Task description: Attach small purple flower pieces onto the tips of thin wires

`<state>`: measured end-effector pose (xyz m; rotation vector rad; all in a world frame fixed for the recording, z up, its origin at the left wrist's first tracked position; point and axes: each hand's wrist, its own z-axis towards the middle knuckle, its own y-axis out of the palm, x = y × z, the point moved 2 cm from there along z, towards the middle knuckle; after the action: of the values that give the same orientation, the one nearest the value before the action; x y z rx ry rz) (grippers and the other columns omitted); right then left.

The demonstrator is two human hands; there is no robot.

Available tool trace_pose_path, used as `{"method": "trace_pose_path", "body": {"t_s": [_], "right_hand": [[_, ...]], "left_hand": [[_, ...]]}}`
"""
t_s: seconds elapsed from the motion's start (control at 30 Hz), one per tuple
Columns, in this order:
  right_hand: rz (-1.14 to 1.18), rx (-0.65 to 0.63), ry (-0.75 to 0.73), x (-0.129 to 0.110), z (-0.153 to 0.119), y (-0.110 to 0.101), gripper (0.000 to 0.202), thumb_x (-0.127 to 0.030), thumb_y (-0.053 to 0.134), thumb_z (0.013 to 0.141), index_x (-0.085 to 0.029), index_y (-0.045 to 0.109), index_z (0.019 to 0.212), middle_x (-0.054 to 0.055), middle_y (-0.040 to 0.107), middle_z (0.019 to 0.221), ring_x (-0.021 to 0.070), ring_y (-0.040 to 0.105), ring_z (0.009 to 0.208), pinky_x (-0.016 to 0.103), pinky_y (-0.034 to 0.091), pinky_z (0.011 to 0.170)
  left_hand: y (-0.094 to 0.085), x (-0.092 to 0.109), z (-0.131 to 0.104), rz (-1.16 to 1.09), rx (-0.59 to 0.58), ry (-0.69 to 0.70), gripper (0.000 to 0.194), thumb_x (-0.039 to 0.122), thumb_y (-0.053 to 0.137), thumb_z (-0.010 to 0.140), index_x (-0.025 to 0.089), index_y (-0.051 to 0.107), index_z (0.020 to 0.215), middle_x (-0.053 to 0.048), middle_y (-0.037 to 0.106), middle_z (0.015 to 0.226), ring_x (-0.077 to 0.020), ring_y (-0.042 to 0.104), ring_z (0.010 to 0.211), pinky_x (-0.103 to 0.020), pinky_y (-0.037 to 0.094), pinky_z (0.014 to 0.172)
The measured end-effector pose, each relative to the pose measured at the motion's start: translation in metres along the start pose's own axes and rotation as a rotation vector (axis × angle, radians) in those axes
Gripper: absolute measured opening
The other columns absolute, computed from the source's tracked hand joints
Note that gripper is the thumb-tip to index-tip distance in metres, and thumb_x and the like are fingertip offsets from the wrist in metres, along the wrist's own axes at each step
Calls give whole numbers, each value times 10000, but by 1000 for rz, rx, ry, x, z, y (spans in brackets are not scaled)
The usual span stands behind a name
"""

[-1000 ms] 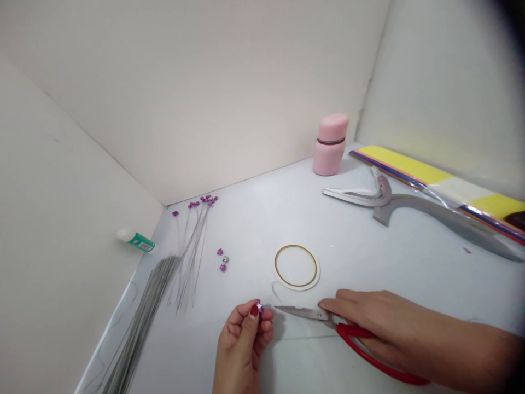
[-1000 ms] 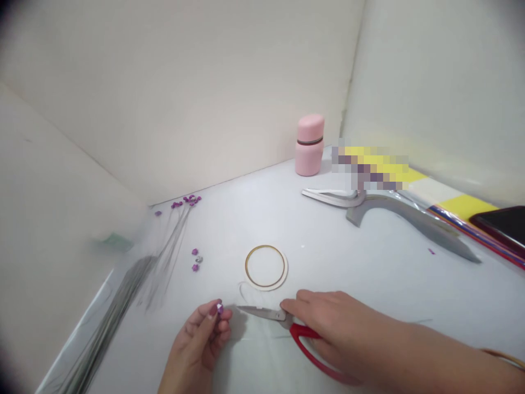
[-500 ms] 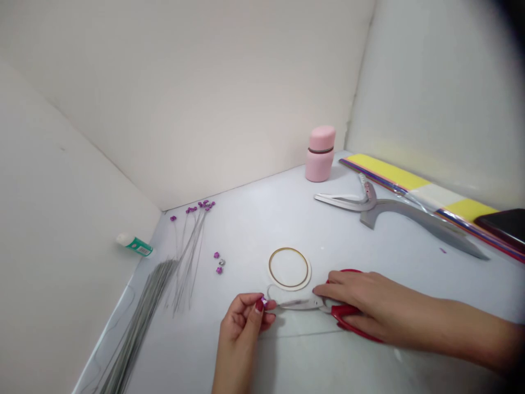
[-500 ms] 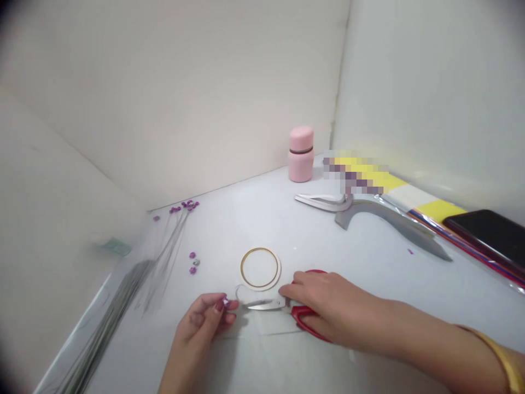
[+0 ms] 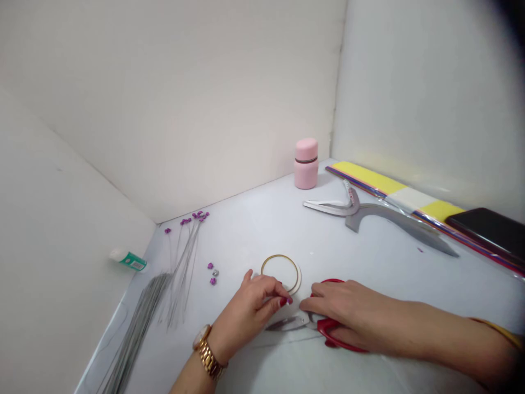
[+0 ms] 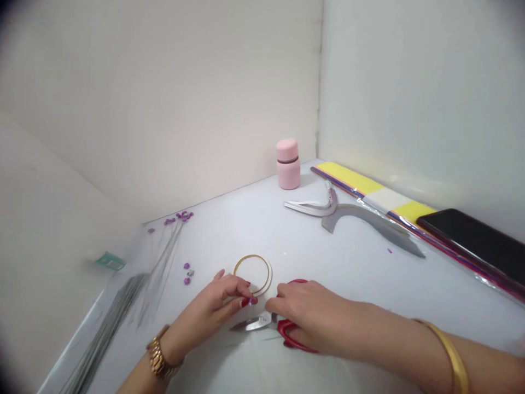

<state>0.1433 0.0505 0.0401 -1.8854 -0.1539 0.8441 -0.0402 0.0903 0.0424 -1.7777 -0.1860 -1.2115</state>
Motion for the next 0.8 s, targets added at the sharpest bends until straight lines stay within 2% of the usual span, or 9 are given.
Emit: {"method": "trace_pose_path", "body": {"t_s": [0.07, 0.1, 0.17, 0.23, 0.27, 0.33, 0.47, 0.67, 0.8], "right_hand": [[6, 11, -13, 2, 0, 1, 278, -105, 489, 703, -220, 579, 940, 48, 568, 835, 207, 570, 768, 283, 410, 641], [5, 14, -19, 3, 0, 2, 276, -109, 488, 707, -221, 578, 943, 49, 568, 834, 206, 570, 765, 282, 409, 640], [2, 17, -21, 4, -1, 4, 266, -117, 490, 712, -218, 577, 941, 50, 567, 831, 206, 570, 759, 280, 406, 635], [-1, 29, -24, 6, -1, 6, 256, -125, 492, 715, -218, 573, 939, 50, 566, 832, 208, 569, 764, 279, 404, 633], [-2, 32, -25, 7, -1, 7, 250, -127, 492, 716, -217, 571, 936, 51, 566, 834, 209, 569, 767, 279, 403, 631], [-8, 38, -28, 8, -1, 8, 227, -130, 489, 719, -213, 568, 915, 51, 565, 832, 209, 569, 767, 278, 401, 629], [-33, 65, -37, 9, -2, 14, 186, -133, 477, 729, -207, 555, 880, 46, 561, 821, 201, 567, 738, 271, 394, 614], [-60, 80, -33, 9, -8, 22, 187, -133, 472, 721, -216, 556, 867, 44, 557, 804, 200, 562, 711, 270, 383, 592], [-15, 69, -42, 6, -11, 24, 211, -140, 473, 727, -226, 560, 899, 42, 556, 819, 201, 564, 741, 277, 396, 620]], "left_hand": [[-1, 0, 2, 96, -70, 44, 242, 102, 475, 789, 275, 641, 823, -6, 687, 841, -204, 593, 867, -526, 36, 1015], [-1, 0, 3, 133, -77, 62, 264, 81, 473, 779, 279, 643, 826, -5, 692, 836, -205, 598, 858, -533, 52, 1010], [2, -4, 6, 182, -44, 86, 263, 77, 481, 768, 270, 653, 817, -14, 701, 791, -204, 613, 791, -486, 208, 980], [6, -9, 9, 194, 17, 89, 241, 105, 480, 778, 253, 663, 824, -34, 699, 756, -204, 615, 735, -369, 391, 837], [9, -11, 11, 193, 47, 84, 237, 119, 472, 787, 245, 667, 835, -46, 696, 758, -205, 614, 726, -320, 430, 752], [14, -16, 16, 191, 109, 71, 246, 132, 453, 802, 236, 669, 856, -64, 691, 798, -208, 613, 736, -286, 441, 676], [19, -23, 26, 172, 226, 65, 255, 142, 430, 822, 230, 656, 899, -73, 690, 857, -217, 608, 804, -299, 434, 720], [18, -33, 31, 138, 287, 90, 205, 155, 486, 796, 243, 666, 842, -64, 687, 791, -213, 600, 793, -307, 441, 740], [16, -42, 34, 142, 344, 58, 223, 88, 481, 765, 231, 648, 800, -62, 662, 772, -224, 565, 807, -348, 409, 782]]}}
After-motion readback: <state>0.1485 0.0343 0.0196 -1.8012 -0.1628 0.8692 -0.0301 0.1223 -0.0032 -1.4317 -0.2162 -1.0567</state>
